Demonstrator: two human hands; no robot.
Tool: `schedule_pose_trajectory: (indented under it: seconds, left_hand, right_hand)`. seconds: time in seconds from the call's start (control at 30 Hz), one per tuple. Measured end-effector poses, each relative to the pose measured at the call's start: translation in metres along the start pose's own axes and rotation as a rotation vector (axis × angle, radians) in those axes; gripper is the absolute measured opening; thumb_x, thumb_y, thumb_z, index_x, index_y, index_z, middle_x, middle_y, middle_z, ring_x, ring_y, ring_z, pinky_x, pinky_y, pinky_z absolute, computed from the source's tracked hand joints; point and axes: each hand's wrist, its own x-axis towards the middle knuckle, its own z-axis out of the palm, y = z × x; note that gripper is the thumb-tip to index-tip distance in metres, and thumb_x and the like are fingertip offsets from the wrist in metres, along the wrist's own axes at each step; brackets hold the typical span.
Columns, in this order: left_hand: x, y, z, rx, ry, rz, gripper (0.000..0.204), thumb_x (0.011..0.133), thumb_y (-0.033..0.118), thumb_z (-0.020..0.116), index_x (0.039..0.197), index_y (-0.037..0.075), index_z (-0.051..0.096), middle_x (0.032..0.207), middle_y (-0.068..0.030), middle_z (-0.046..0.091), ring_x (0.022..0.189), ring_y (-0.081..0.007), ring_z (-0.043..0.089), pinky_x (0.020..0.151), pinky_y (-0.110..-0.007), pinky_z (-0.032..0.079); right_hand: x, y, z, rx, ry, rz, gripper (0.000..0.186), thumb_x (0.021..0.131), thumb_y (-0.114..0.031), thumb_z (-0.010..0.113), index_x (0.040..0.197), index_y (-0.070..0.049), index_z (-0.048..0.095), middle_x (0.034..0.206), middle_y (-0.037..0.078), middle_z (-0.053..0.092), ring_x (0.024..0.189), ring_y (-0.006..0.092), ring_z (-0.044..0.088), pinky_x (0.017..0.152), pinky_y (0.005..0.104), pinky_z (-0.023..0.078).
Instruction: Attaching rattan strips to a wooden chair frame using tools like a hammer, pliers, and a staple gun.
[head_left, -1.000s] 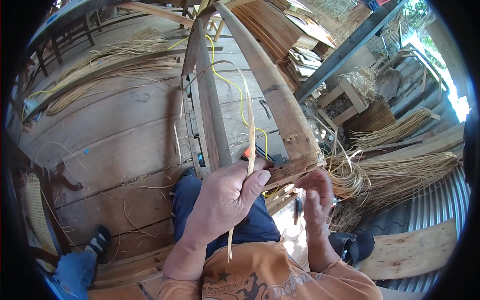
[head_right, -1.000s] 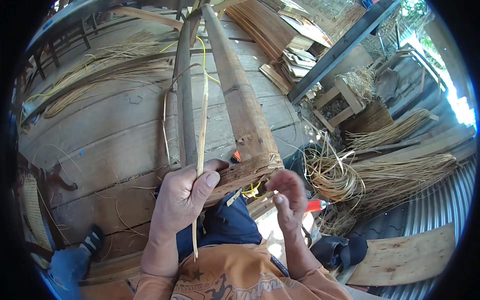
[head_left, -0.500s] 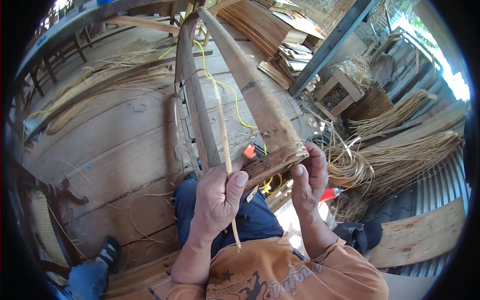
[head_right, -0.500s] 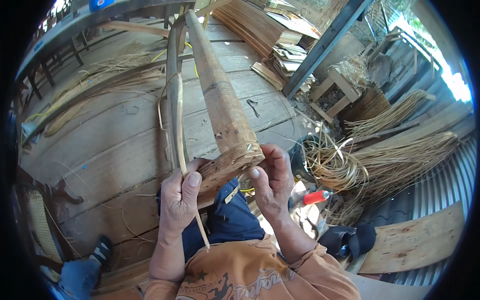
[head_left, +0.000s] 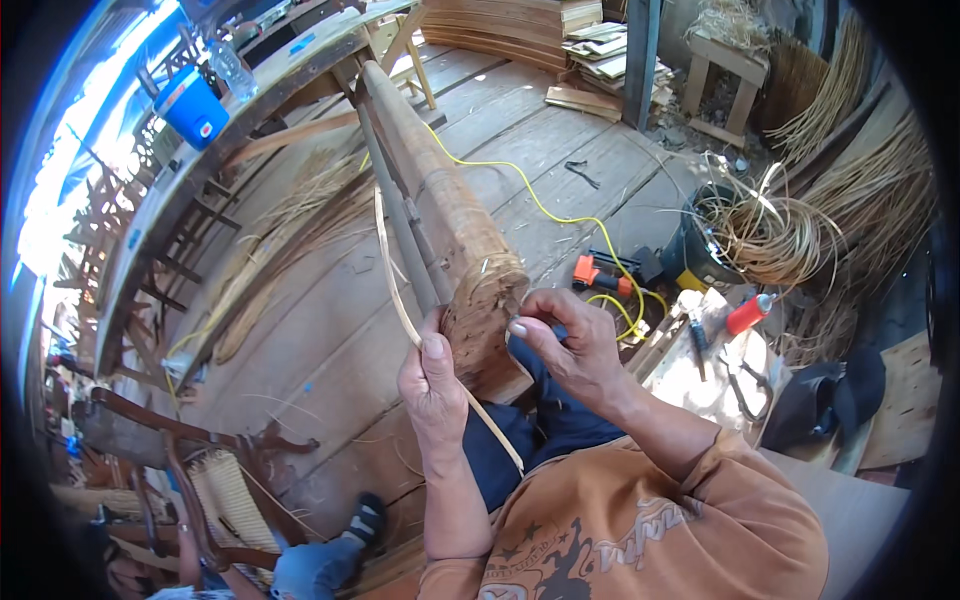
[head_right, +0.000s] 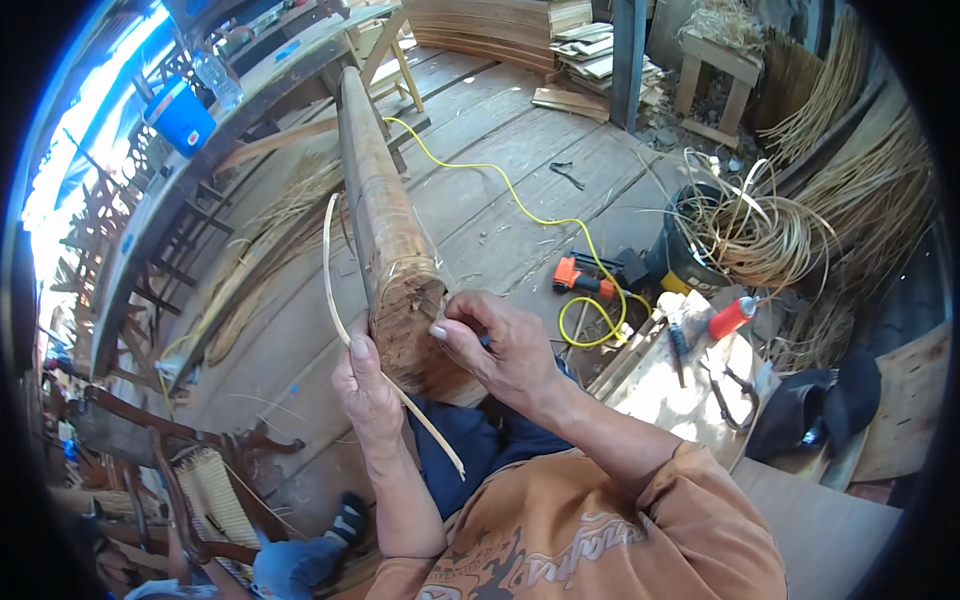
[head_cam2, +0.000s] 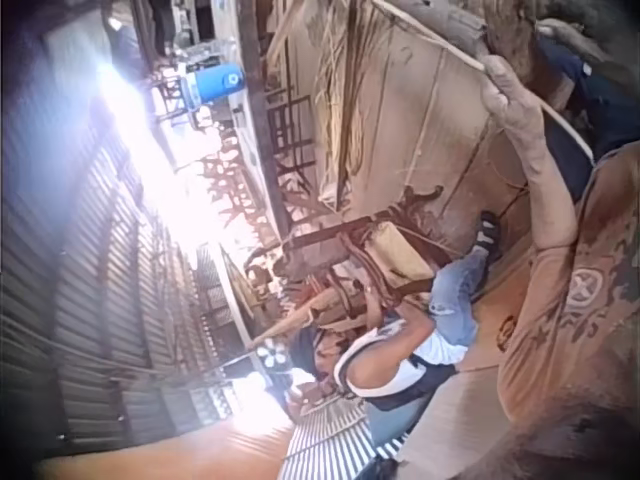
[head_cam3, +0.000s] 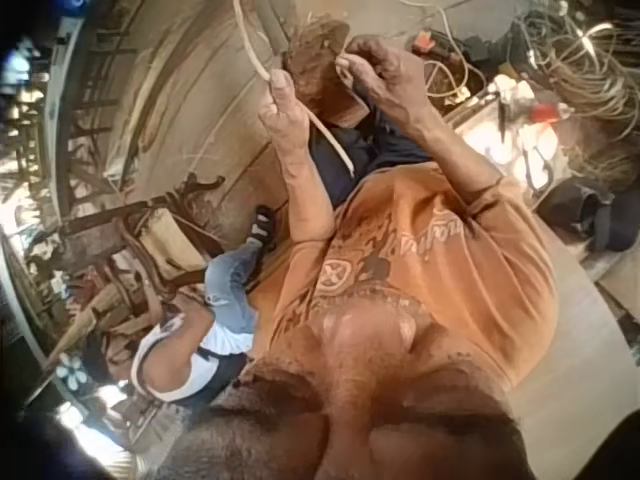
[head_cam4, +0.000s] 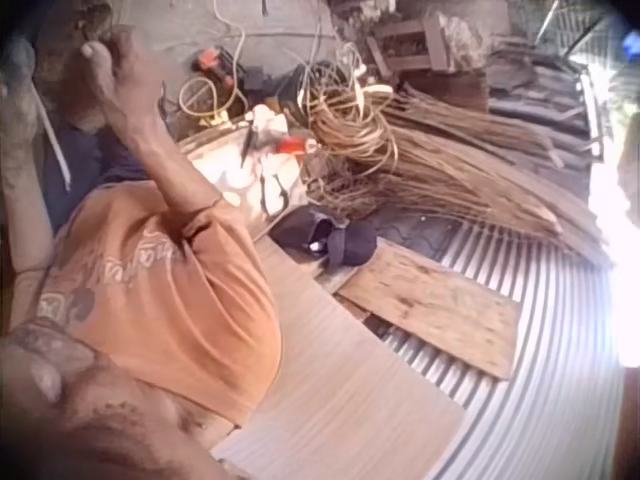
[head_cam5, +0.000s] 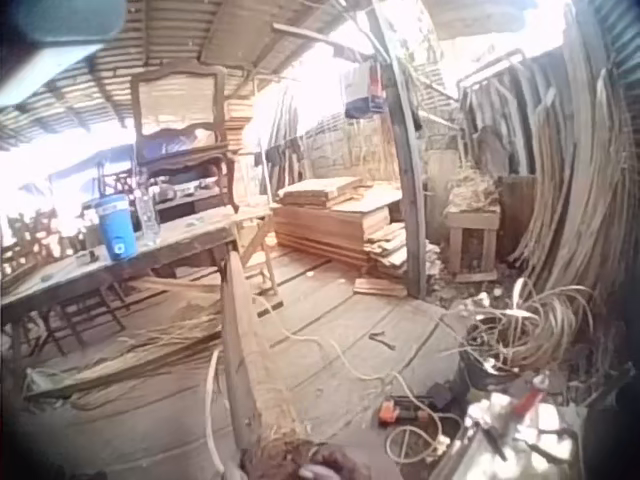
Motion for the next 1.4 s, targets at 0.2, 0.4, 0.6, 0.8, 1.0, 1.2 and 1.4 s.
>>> schedule_pose_trajectory:
  seconds: [0.2,0.4,0.6,0.8,1.0,1.2,1.4]
  left_hand:
    - [-0.014,-0.011,0.007,0.282,0.266,0.003,0.051,0.097,0.037,0.036,0.113,-0.008,0.054,0.095,-0.0114,0.060,0.089,-0.0173,0.055,0.081,-0.031,0.042]
    - [-0.039,-0.058,-0.045,1.484,0.484,0.492,0.044,0.089,0.036,0.053,0.103,-0.005,0.058,0.094,-0.0144,0.062,0.089,-0.0237,0.059,0.074,-0.041,0.046]
    - [-0.053,-0.117,-0.079,1.253,0.464,0.392,0.043,0.089,0.035,0.053,0.104,-0.005,0.057,0.094,-0.0145,0.061,0.089,-0.0246,0.059,0.074,-0.041,0.046]
    - [-0.029,-0.150,-0.067,1.279,0.377,0.371,0.042,0.089,0.034,0.053,0.105,-0.005,0.056,0.095,-0.0145,0.061,0.088,-0.0255,0.059,0.073,-0.041,0.047]
    - [-0.020,-0.171,-0.064,1.330,0.352,0.322,0.042,0.089,0.034,0.053,0.106,-0.004,0.055,0.095,-0.0146,0.060,0.087,-0.0264,0.059,0.073,-0.041,0.047]
    - [-0.012,-0.185,-0.061,1.355,0.363,0.281,0.041,0.088,0.033,0.053,0.107,-0.004,0.054,0.095,-0.0147,0.060,0.086,-0.0273,0.059,0.073,-0.041,0.047]
    - [-0.008,-0.180,-0.061,1.354,0.372,0.296,0.041,0.088,0.032,0.053,0.108,-0.004,0.053,0.096,-0.0148,0.059,0.086,-0.0282,0.059,0.072,-0.041,0.047]
  right_hand:
    - [-0.004,0.028,-0.015,0.038,-0.108,-0.050,0.018,0.084,-0.021,0.063,0.089,-0.003,0.059,0.072,0.009,0.058,0.064,0.0185,0.057,0.060,0.0281,0.045]
    - [-0.013,0.234,-0.067,0.014,0.260,0.549,0.022,0.086,-0.019,0.056,0.098,-0.001,0.057,0.073,0.008,0.061,0.066,0.0143,0.059,0.062,0.0275,0.047]
    - [-0.080,0.451,-0.070,0.010,0.355,1.063,0.017,0.083,-0.016,0.052,0.087,0.000,0.059,0.063,0.004,0.058,0.053,0.0133,0.056,0.051,0.0271,0.045]
    - [-0.072,0.546,0.000,-0.365,0.060,0.958,0.028,0.082,-0.024,0.054,0.102,-0.003,0.058,0.098,0.023,0.060,0.095,0.0365,0.057,0.083,0.0420,0.045]
    - [-0.015,0.616,-0.010,-0.756,-0.240,1.079,0.027,0.080,-0.014,0.052,0.105,-0.004,0.057,0.111,0.020,0.057,0.104,0.0340,0.056,0.086,0.0443,0.047]
    - [-0.041,0.658,-0.027,-1.089,-0.575,0.961,0.035,0.083,-0.017,0.045,0.118,-0.009,0.045,0.124,0.013,0.048,0.110,0.0312,0.049,0.083,0.0542,0.041]
    - [-0.058,0.642,-0.006,-1.045,-0.682,0.889,0.044,0.074,-0.019,0.059,0.115,-0.007,0.047,0.115,0.014,0.051,0.111,0.0351,0.046,0.088,0.0486,0.042]
